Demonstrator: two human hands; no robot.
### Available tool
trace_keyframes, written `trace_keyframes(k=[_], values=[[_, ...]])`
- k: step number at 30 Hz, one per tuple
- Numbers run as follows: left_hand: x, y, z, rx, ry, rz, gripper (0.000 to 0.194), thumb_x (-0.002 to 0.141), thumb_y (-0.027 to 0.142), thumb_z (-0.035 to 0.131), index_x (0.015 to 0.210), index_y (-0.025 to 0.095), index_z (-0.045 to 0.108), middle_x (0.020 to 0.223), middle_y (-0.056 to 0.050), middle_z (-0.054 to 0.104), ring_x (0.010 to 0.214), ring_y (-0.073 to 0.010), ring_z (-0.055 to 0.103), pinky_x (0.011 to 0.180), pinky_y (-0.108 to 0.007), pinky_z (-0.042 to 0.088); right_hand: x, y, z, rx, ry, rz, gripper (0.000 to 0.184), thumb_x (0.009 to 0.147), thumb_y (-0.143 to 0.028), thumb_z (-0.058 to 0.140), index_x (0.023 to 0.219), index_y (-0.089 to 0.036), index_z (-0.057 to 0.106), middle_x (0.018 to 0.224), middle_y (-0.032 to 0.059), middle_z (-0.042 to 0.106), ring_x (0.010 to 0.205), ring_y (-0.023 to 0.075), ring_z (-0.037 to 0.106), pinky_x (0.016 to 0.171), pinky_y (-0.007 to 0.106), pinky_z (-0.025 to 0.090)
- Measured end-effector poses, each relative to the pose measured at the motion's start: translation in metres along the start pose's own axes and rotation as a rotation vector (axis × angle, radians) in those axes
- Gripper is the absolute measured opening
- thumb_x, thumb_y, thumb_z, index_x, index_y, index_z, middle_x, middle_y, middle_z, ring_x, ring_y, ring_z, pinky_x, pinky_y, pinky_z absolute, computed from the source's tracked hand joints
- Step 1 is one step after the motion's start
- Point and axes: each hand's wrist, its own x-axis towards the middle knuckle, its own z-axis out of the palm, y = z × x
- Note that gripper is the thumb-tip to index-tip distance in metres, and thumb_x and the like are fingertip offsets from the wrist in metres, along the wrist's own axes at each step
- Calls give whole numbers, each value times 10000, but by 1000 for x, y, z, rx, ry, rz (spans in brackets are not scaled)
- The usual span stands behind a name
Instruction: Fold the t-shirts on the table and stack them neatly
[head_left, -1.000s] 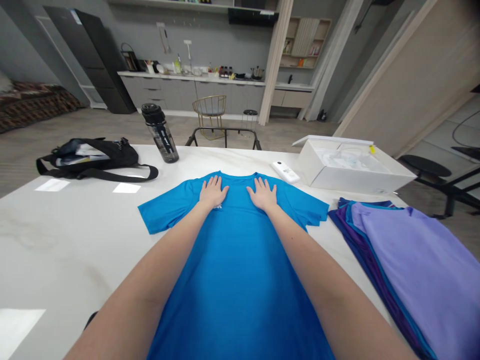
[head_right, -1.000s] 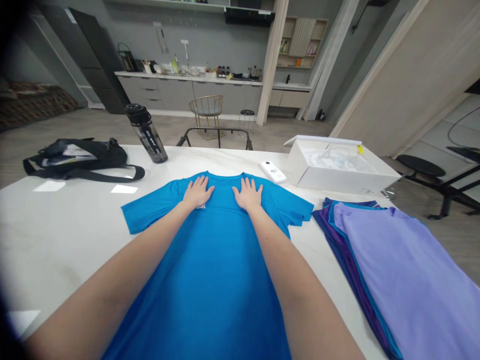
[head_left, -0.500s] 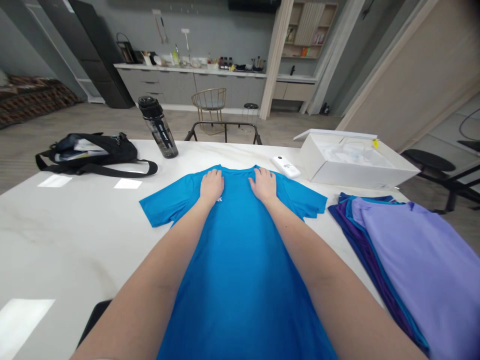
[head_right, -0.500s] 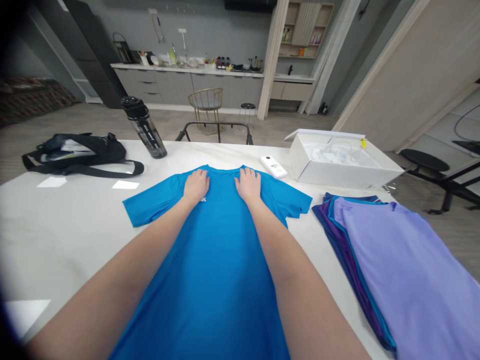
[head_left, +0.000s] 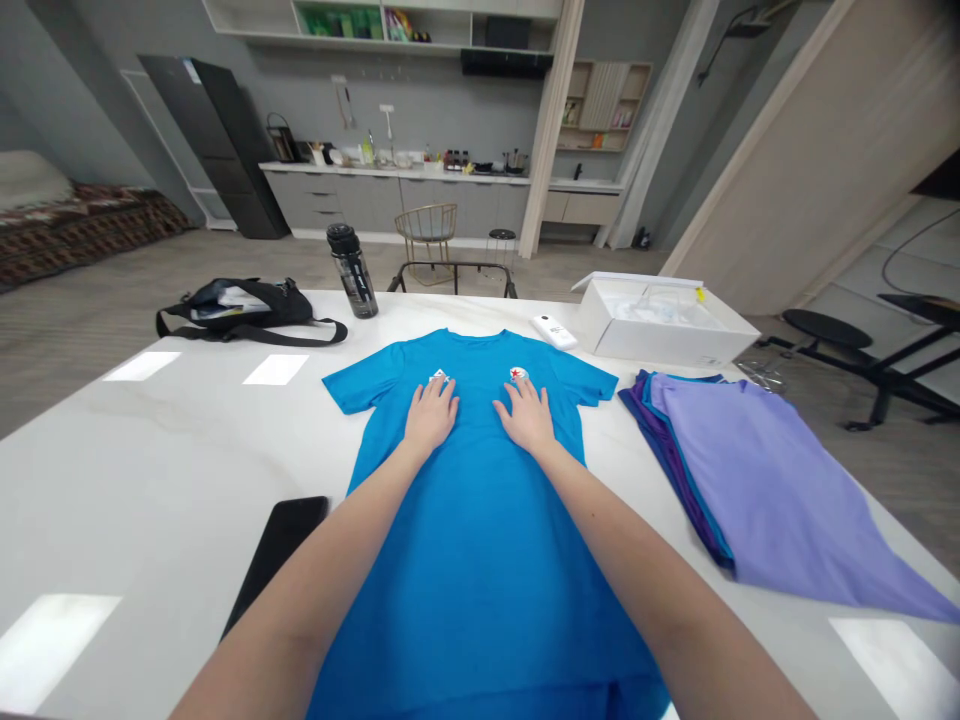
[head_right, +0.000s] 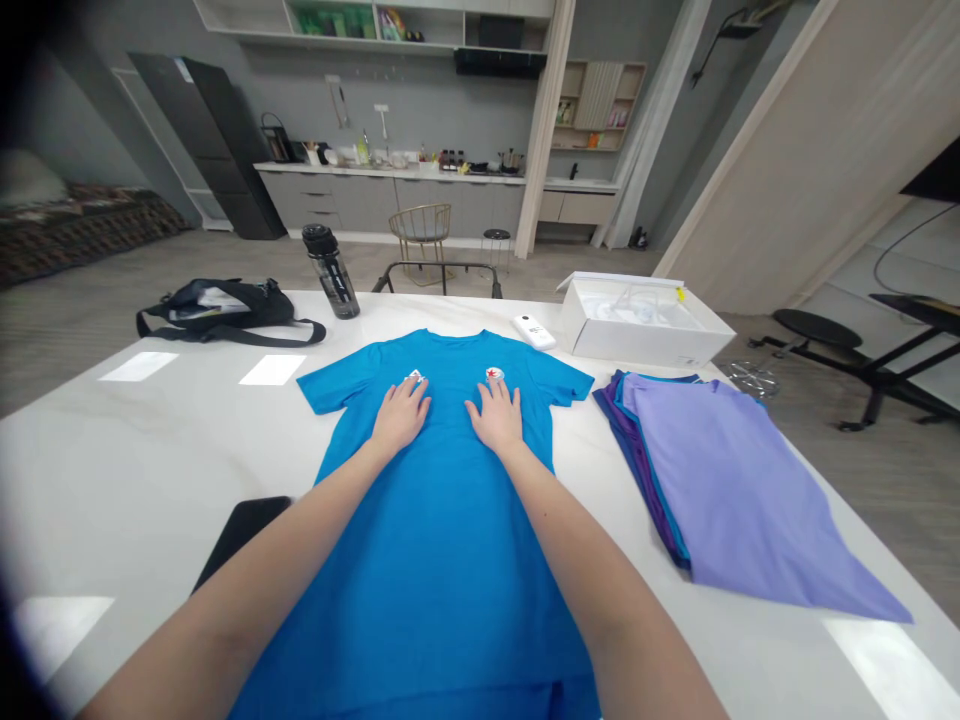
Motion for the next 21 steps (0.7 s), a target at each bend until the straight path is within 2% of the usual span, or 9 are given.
trace_keyframes(k=[3,6,8,12,15,21], values=[[-28,5,-7,-7,-54,-15,542,1056,422,275,1529,228,455,1619,-96,393,1506,-253,335,1235,-482,246,-29,6,-5,11,-64,11,651,1039,-591,307,1562,-214,400,1682,102,234,1551,300,160,1228,577,112],[-55,9,-15,-18,-129,-17,573,1051,486,275,1520,225,475,1615,-106,394,1509,-277,332,1229,-525,250,-58,9,-13,-4,-134,-3,652,1040,-608,291,1576,-247,381,1673,92,265,1548,294,189,1230,586,95],[-74,14,-23,-12,-115,1,575,1049,494,282,1532,239,461,1625,-103,374,1517,-283,316,1232,-544,237,-78,8,-22,-18,-155,-13,647,1042,-610,280,1578,-260,378,1673,88,266,1548,296,196,1227,601,91],[-118,33,-44,-3,-31,77,556,1042,462,336,1573,303,386,1656,-64,303,1543,-271,253,1251,-550,197,-123,1,-38,-53,-64,-105,635,1038,-602,309,1569,-267,399,1691,63,207,1567,299,114,1233,612,52],[-153,50,-57,-36,-32,150,562,1037,469,360,1582,332,360,1667,-46,271,1550,-276,231,1257,-556,194,-159,-5,-44,-31,-79,-180,615,1032,-584,361,1570,-288,399,1693,46,203,1569,295,113,1242,590,96],[-218,62,-73,-119,-174,250,572,1028,531,389,1574,360,364,1652,-56,311,1525,-301,298,1225,-595,265,-218,-5,-56,2,-186,-231,589,1037,-589,350,1576,-352,374,1669,43,272,1552,305,202,1231,638,106]])
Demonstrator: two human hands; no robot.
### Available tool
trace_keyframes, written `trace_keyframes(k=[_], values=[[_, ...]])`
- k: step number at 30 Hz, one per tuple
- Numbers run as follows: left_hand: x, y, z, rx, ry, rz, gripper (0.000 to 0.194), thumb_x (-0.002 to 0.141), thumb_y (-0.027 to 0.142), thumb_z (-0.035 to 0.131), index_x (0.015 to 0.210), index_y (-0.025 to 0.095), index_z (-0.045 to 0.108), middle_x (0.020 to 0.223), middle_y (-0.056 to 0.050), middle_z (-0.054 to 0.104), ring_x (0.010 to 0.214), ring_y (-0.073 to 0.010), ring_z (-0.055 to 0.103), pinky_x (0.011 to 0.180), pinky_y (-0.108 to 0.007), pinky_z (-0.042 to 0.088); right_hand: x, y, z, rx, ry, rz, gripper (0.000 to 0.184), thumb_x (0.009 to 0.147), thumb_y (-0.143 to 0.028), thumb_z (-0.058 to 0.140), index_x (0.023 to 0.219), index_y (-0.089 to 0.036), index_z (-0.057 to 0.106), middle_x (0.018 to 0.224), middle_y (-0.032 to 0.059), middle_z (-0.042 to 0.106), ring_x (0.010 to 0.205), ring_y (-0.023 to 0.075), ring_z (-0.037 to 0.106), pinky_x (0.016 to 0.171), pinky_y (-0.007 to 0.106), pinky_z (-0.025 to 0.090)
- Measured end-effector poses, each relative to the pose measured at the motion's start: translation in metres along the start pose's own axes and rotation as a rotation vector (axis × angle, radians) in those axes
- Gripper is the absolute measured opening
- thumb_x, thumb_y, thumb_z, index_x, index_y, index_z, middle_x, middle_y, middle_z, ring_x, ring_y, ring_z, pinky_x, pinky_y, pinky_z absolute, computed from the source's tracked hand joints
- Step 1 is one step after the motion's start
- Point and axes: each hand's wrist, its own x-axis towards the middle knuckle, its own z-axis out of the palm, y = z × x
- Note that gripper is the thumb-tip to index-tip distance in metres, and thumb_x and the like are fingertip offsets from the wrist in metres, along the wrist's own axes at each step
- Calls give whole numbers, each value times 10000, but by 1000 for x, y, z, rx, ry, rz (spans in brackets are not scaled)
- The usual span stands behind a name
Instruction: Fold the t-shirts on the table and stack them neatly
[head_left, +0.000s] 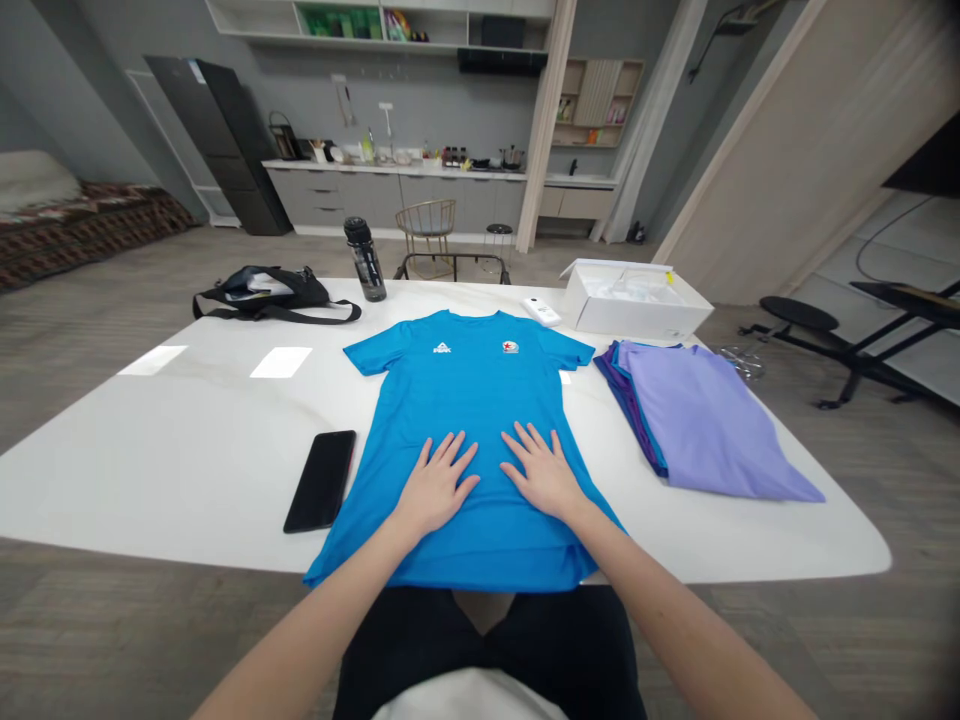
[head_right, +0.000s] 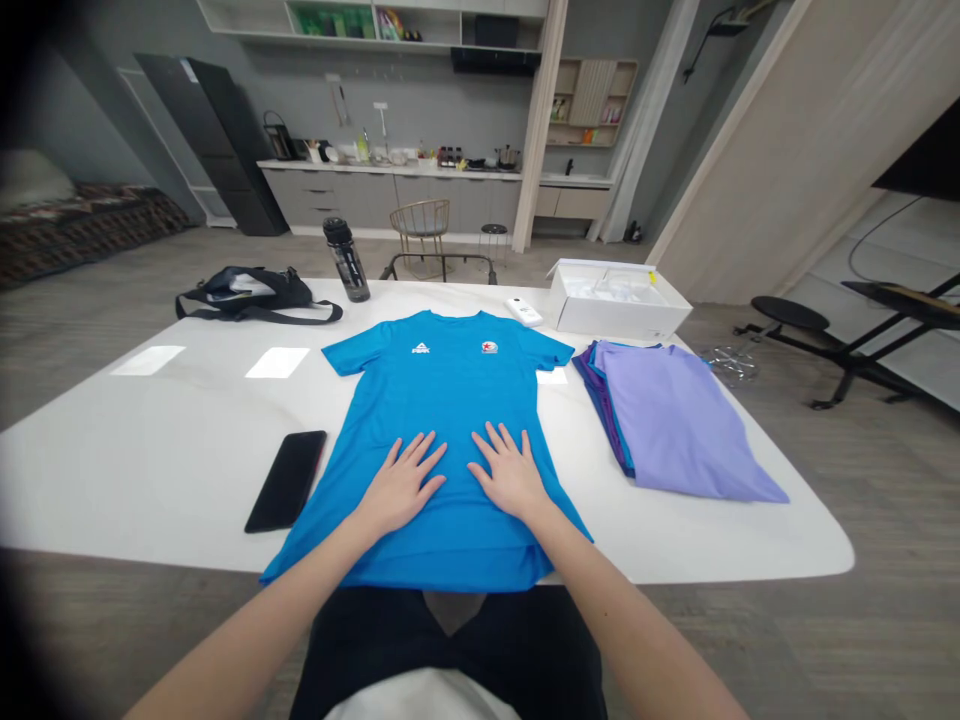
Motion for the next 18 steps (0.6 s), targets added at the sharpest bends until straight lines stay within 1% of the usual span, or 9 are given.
trace_keyframes(k=[3,5,8,10,12,14,16,18], values=[[-32,2,-9,-18,-44,59,588,1027,541,400,1581,352,343,1657,-55,300,1533,-291,279,1231,-587,258,-30,1,-5,21,0,-38,593,1036,-585,367,1572,-333,387,1658,51,301,1544,302,232,1238,624,143],[-55,-3,-19,-28,-74,101,612,1024,547,413,1592,342,314,1659,-56,294,1535,-280,273,1238,-577,251,-52,7,-9,58,11,-103,568,1032,-561,410,1536,-304,454,1632,65,360,1521,289,298,1243,593,193],[-88,-14,-32,-53,-104,150,656,1003,563,467,1593,319,315,1646,-67,325,1522,-268,310,1237,-550,278,-88,18,-15,125,58,-169,460,1002,-521,519,1384,-285,618,1533,80,509,1428,278,456,1215,541,320],[-105,-20,-36,-70,-95,154,647,985,564,511,1566,309,382,1609,-76,402,1493,-269,371,1229,-538,305,-107,22,-18,153,94,-166,382,971,-504,585,1269,-290,690,1434,83,598,1347,281,538,1169,517,400],[-115,-21,-37,-86,-61,140,555,985,535,531,1493,310,505,1534,-76,514,1439,-270,456,1219,-537,326,-120,20,-20,163,116,-151,319,956,-484,616,1190,-293,721,1354,81,646,1288,284,578,1144,515,425],[-118,-16,-37,-99,-20,129,434,999,484,531,1386,308,618,1434,-76,614,1352,-264,546,1183,-525,377,-126,12,-20,159,123,-147,269,962,-456,613,1141,-296,734,1315,75,662,1258,281,592,1144,525,407],[-117,-6,-36,-105,2,147,350,1011,437,527,1291,293,679,1336,-80,675,1251,-255,609,1102,-495,447,-126,2,-20,145,124,-156,236,986,-420,584,1114,-296,737,1293,70,669,1237,270,596,1145,521,384],[-113,6,-35,-100,14,171,298,1025,384,512,1223,265,699,1249,-83,706,1161,-242,636,1010,-458,485,-125,-8,-18,111,130,-178,243,1024,-359,517,1099,-288,736,1259,68,682,1213,253,599,1148,507,356]])
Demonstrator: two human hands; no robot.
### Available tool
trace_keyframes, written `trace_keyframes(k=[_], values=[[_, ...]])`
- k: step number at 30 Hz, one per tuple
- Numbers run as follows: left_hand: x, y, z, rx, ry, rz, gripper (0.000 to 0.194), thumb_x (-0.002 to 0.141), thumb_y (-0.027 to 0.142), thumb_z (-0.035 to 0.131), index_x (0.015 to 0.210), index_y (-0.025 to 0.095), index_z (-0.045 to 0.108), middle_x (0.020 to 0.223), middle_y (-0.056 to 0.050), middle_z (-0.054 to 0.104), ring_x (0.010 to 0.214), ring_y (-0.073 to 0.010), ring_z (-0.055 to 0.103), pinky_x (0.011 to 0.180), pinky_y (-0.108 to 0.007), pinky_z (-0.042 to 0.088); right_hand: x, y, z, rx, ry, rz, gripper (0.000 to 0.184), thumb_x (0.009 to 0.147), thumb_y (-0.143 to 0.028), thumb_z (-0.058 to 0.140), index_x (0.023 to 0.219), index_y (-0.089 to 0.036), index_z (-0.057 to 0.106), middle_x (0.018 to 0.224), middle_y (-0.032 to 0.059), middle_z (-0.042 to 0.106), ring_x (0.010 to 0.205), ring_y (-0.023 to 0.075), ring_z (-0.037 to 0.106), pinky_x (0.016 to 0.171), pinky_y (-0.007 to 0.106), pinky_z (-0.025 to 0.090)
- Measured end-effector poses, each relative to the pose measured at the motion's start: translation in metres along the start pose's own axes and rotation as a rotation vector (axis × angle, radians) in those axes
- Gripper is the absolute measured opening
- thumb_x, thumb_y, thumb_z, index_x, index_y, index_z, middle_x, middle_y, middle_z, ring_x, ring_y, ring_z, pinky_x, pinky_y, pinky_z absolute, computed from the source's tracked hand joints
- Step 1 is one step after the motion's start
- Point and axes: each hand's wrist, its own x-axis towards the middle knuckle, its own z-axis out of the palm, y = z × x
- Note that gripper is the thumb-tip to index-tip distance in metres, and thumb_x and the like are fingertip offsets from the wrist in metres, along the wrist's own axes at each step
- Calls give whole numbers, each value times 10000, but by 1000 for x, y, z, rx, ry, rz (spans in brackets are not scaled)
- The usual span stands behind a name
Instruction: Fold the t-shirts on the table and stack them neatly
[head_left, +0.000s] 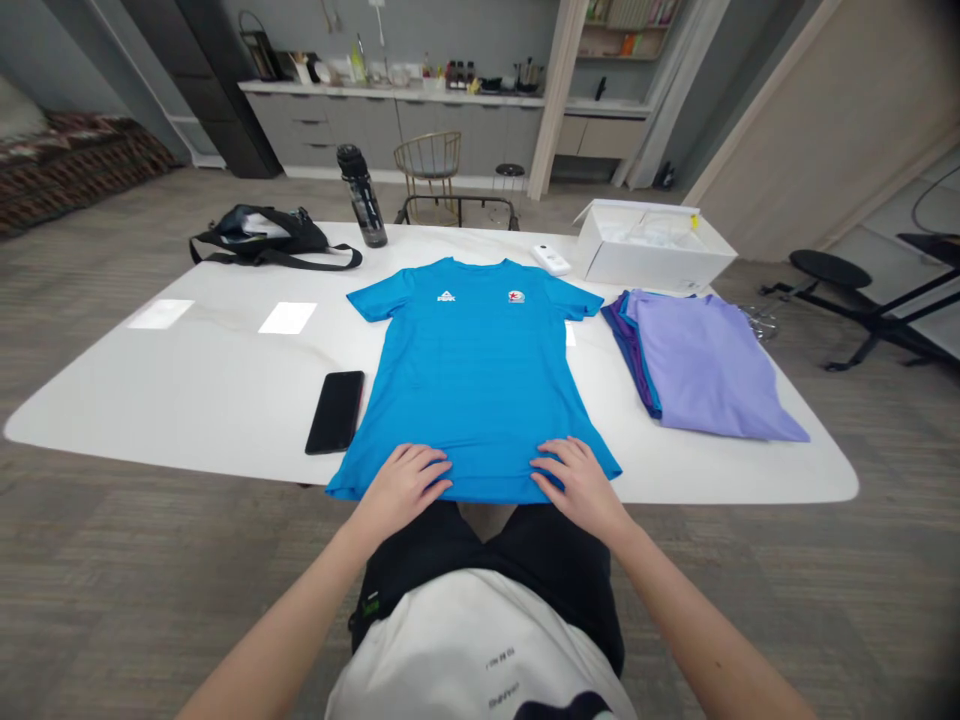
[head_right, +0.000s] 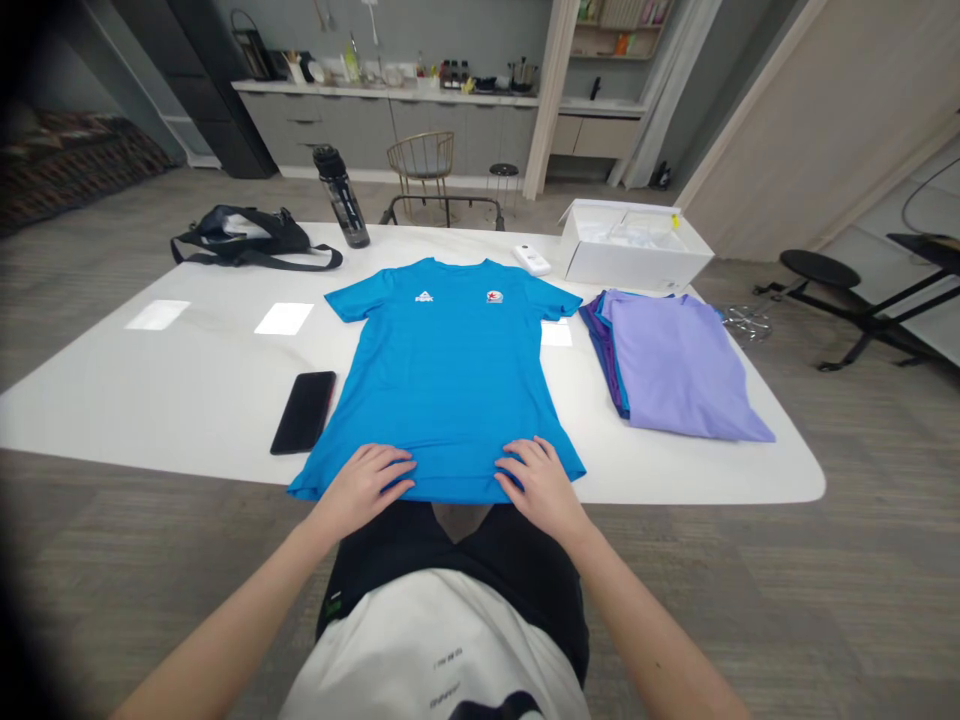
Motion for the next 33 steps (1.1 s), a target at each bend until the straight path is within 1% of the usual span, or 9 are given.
trace_keyframes(k=[5,10,16,18,20,22,26,29,33], values=[[8,20,7,47,63,-21,244,1048,247,444,1090,211,682,1110,-74,724,1030,-230,642,906,-423,477,2,-13,4,-62,29,13,311,1070,-260,387,1104,-225,694,1193,88,705,1121,245,610,1031,449,380],[11,30,12,71,196,-117,233,1046,204,412,1108,219,637,1026,-83,715,955,-236,645,866,-409,481,1,-19,1,-69,58,89,336,1081,-251,324,1127,-203,653,1124,103,710,1051,243,609,984,426,361],[24,33,16,183,251,-110,211,1050,208,416,1112,201,618,940,-85,707,863,-237,660,783,-392,487,15,-45,3,-80,73,110,401,1010,-540,501,1185,-206,638,1183,131,680,1103,301,575,978,447,355],[27,32,16,190,264,-85,191,1053,233,436,1100,199,618,923,-73,706,834,-215,666,765,-362,495,24,-57,7,-98,74,108,340,1012,-486,520,1182,-218,641,1202,125,673,1097,293,570,960,438,360],[28,31,14,182,279,-63,171,1051,268,465,1061,202,622,872,-50,692,776,-189,661,731,-329,499,33,-65,13,-133,73,113,208,1011,-333,531,1150,-230,646,1203,105,671,1079,274,567,937,426,359],[27,29,10,170,294,-42,161,1042,298,499,1009,201,623,811,-27,664,727,-171,647,692,-307,494,40,-67,18,-170,70,130,186,968,-209,557,1132,-234,641,1192,88,671,1060,264,560,907,413,357],[18,22,-3,165,274,12,127,1027,276,529,996,199,624,794,-20,631,732,-170,634,660,-293,486,41,-55,18,-225,73,212,212,889,-117,594,1067,-227,632,1107,81,671,1006,265,545,845,396,351],[9,17,-11,169,177,16,188,1000,133,483,1115,192,620,890,-51,629,826,-193,635,685,-298,498,32,-38,12,-255,84,278,245,833,-46,571,1000,-219,618,1041,74,662,975,262,541,829,389,347],[-3,16,-15,264,96,-203,406,888,46,514,1255,191,608,1053,-110,634,942,-261,616,790,-378,500,15,-16,6,-283,101,324,327,799,-9,539,1053,-202,613,1057,74,657,979,261,546,840,383,358]])
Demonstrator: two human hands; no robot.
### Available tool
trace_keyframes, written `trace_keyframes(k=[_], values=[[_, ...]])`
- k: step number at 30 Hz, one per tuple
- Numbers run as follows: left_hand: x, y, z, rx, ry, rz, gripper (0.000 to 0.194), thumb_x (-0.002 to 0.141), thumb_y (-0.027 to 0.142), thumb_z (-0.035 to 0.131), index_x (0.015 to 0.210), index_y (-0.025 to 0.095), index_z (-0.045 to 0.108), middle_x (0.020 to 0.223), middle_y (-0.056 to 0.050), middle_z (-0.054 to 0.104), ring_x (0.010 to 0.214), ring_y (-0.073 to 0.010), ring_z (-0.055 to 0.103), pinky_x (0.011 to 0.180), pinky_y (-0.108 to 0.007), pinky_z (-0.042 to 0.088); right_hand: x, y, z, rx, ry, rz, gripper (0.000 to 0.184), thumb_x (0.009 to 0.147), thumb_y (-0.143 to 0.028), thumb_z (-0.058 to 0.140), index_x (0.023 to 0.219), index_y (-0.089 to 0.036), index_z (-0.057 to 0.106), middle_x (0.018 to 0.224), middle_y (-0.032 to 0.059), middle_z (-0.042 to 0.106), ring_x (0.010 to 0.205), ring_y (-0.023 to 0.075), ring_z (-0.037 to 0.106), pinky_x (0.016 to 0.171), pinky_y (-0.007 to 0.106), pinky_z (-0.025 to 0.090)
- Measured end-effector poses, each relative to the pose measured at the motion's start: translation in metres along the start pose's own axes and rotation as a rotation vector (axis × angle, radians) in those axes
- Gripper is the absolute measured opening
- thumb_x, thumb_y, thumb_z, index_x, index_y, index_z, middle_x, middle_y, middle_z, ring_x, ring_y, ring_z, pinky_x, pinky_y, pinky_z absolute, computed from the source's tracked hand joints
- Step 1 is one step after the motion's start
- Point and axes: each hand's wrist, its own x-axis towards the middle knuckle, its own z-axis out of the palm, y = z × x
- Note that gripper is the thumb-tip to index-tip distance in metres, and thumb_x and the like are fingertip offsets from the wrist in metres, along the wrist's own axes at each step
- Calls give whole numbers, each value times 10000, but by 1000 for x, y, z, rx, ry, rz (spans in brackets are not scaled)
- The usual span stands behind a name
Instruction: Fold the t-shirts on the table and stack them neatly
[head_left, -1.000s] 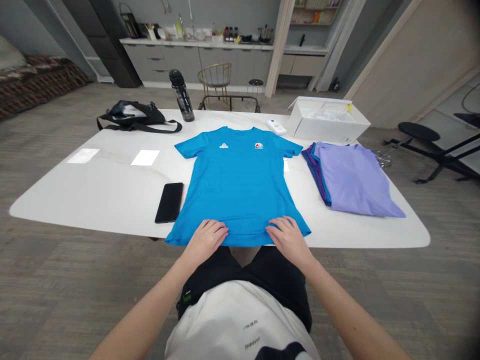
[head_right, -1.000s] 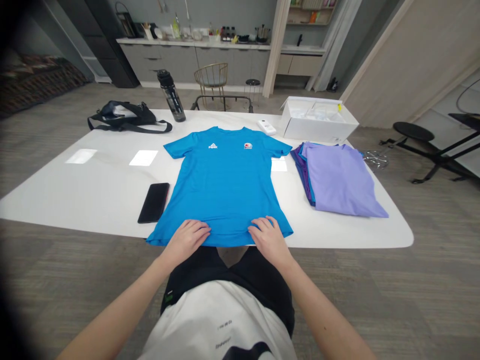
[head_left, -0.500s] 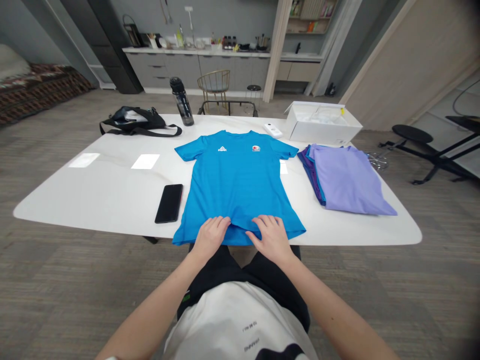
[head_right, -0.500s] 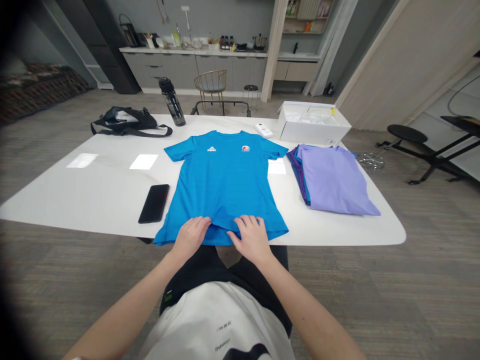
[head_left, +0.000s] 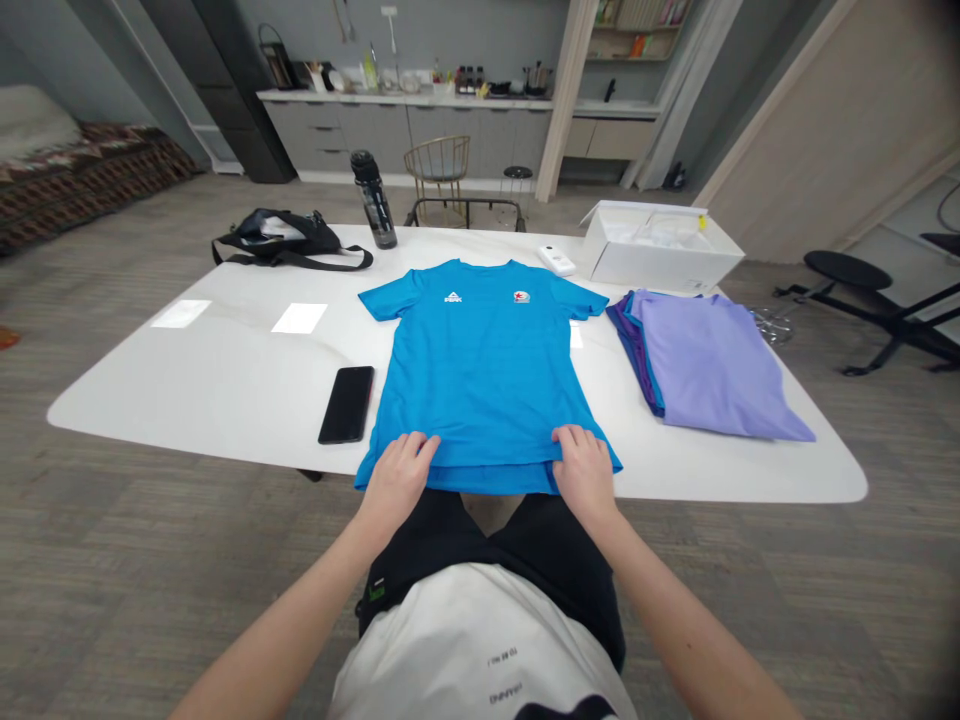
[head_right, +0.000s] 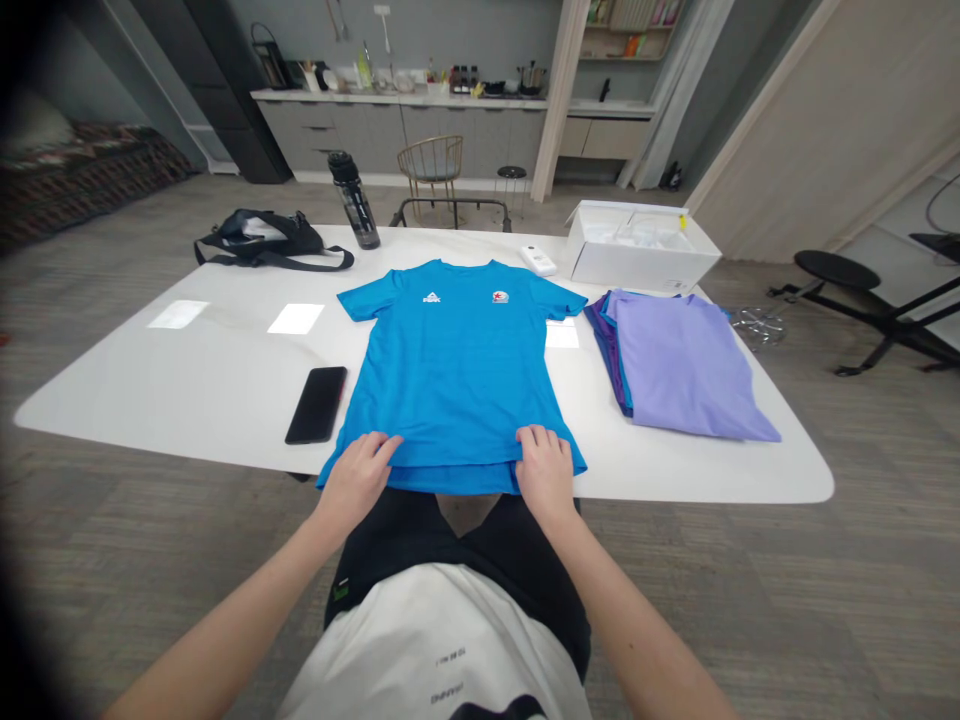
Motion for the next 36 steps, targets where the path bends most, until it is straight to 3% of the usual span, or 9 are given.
trace_keyframes(k=[3,9,19,26,31,36], values=[[-10,-3,0,90,-27,-170,509,827,65,561,1319,190,600,1214,-148,632,1061,-323,601,858,-443,469,-8,18,1,-22,-5,-5,395,820,-19,528,1156,-206,616,1131,79,654,1030,270,550,855,382,368],[-38,-14,2,86,24,-264,404,931,197,519,1324,181,611,1288,-140,657,1148,-317,607,959,-461,421,-26,48,-3,-92,11,24,265,925,-108,501,1132,-198,639,1070,97,673,990,279,577,843,405,373],[-69,-51,3,94,80,-230,358,936,147,481,1243,193,659,1197,-126,697,1063,-317,629,899,-452,456,-39,80,-7,23,122,-39,211,919,-95,481,1019,-187,642,1007,86,675,914,238,619,800,361,412],[-81,-73,-7,-157,288,-245,197,974,179,485,1052,205,664,1139,-98,668,1065,-258,632,992,-414,504,-49,93,-10,234,248,-22,186,945,-129,471,1010,-209,626,1011,84,668,988,261,620,866,396,474],[-86,-76,-9,-207,352,-288,187,964,173,505,999,201,687,1118,-88,673,1060,-249,631,981,-429,522,-56,100,-8,239,200,-43,240,989,-172,428,1103,-211,635,1082,104,638,981,253,638,883,394,516],[-98,-76,-11,-208,328,-331,219,960,187,501,1012,234,709,1118,-77,678,1050,-249,634,986,-452,527,-64,104,-10,315,152,-90,213,998,-189,444,1061,-228,644,1092,86,629,1036,235,640,944,385,524]])
